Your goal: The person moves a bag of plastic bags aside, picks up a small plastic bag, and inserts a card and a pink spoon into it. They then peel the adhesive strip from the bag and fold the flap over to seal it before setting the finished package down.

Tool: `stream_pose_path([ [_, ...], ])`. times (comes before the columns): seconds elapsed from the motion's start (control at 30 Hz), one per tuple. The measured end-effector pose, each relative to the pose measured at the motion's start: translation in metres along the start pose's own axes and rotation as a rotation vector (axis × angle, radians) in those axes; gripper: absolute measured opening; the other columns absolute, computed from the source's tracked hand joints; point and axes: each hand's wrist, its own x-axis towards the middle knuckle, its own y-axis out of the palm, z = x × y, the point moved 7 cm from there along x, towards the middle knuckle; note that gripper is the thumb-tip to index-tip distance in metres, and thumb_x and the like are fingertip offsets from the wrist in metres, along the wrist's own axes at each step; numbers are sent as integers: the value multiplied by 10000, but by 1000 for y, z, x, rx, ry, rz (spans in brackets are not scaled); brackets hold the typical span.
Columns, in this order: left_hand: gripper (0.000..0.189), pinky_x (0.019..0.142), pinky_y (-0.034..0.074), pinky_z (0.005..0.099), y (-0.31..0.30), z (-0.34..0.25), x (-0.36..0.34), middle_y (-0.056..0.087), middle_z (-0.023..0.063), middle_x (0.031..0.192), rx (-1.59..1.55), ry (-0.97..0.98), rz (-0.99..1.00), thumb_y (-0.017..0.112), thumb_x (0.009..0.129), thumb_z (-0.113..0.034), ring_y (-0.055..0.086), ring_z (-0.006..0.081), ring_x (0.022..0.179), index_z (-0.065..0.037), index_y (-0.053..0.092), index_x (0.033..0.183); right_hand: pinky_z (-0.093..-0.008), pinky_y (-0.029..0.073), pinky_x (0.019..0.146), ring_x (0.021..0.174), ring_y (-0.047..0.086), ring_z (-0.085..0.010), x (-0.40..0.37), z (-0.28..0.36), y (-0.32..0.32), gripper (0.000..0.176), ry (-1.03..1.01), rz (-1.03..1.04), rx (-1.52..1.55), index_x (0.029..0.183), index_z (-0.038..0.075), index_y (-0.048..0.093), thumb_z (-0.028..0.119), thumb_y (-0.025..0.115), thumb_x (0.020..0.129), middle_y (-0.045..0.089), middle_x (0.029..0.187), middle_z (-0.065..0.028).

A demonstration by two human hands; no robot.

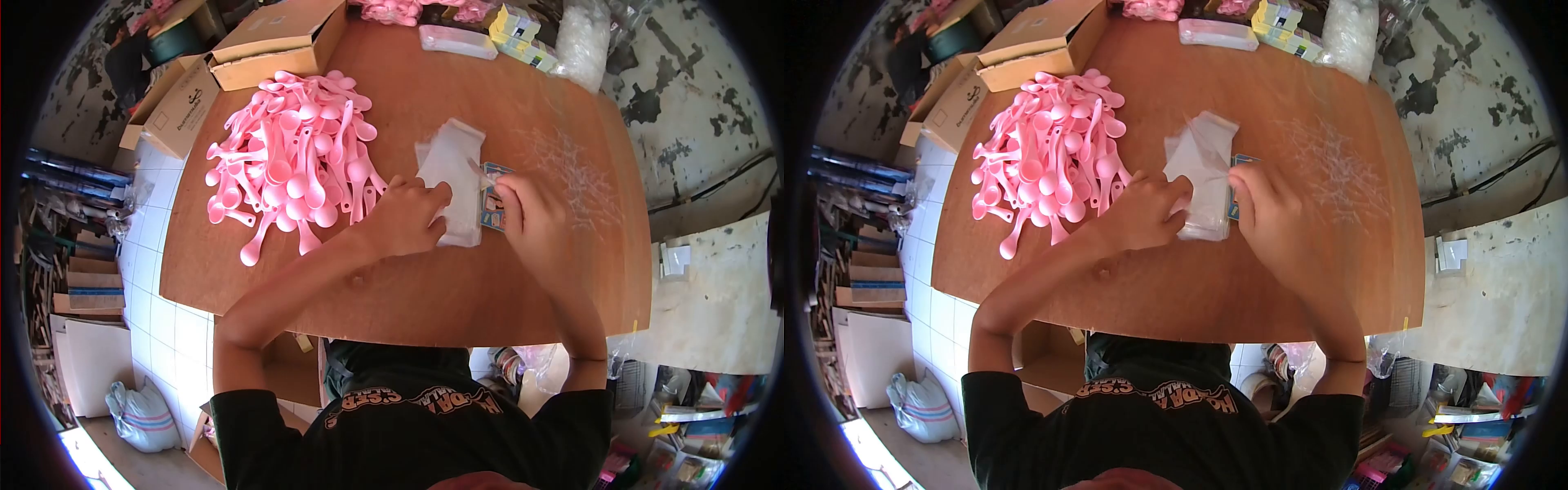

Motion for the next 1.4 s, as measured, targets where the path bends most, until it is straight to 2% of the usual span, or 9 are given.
stream_pose_path([
  [0.03,251,806,440,411,-3,-3,0,631,142,835,-2,3,3,583,831,-180,608,314,861,-35,548,1033,-367,492,638,736,624,-253,-2,2,-3,94,5,0,-2,944,49,641,90,610,865,659,891,-124],
  [0.13,868,971,417,406,11,2,-5,582,163,1170,-1109,-277,147,351,883,-736,581,256,1061,3,458,1325,-350,489,647,815,608,-236,-16,31,-3,136,-315,30,-140,881,70,626,50,647,749,638,930,-54],
  [0.27,725,974,443,380,18,-27,-28,560,156,1197,-1843,-567,147,470,953,-537,570,224,1088,48,379,1373,-351,492,699,849,581,-207,-44,56,11,191,-556,33,-257,876,81,628,114,660,691,601,920,-32],
  [0.4,445,1004,449,385,28,-28,-53,584,108,1174,-1737,-660,51,538,949,-113,578,199,1096,34,408,1349,-363,499,736,895,594,-222,-56,48,19,206,-554,103,-38,909,73,639,150,703,729,614,951,-49],
  [0.5,433,1036,446,425,27,-18,-64,578,113,1176,-1838,-617,-146,544,937,-98,586,214,1096,27,424,1334,-393,503,765,946,609,-267,-57,17,23,264,-388,147,41,962,57,641,200,743,765,628,1000,-64],
  [0.57,422,1036,452,437,18,-16,-73,575,117,1178,-1863,-641,-173,547,933,-86,586,224,1101,24,428,1322,-405,503,801,970,613,-297,-46,-26,26,306,76,206,47,1027,48,640,197,734,777,640,1060,-77],
  [0.9,484,1029,463,436,1,-15,-86,540,115,1279,-1918,-606,-402,554,926,-53,568,260,1162,-10,392,1381,-392,524,760,923,635,-279,-54,-67,40,267,124,414,-20,1053,97,683,135,704,789,634,1108,-92],
  [1.07,513,1030,461,423,12,-9,-89,530,117,1295,-1932,-568,-495,581,917,-59,565,253,1169,-13,382,1387,-357,484,596,728,633,-252,-43,-50,2,141,227,141,-274,942,120,709,142,696,803,621,842,-90],
  [1.4,443,1016,471,406,15,-1,-95,591,98,1203,-2023,-547,-656,578,930,-87,590,225,1126,-11,445,1346,-293,416,490,525,563,-174,-61,-63,20,198,445,268,1,1027,105,719,143,696,833,625,686,-106],
])
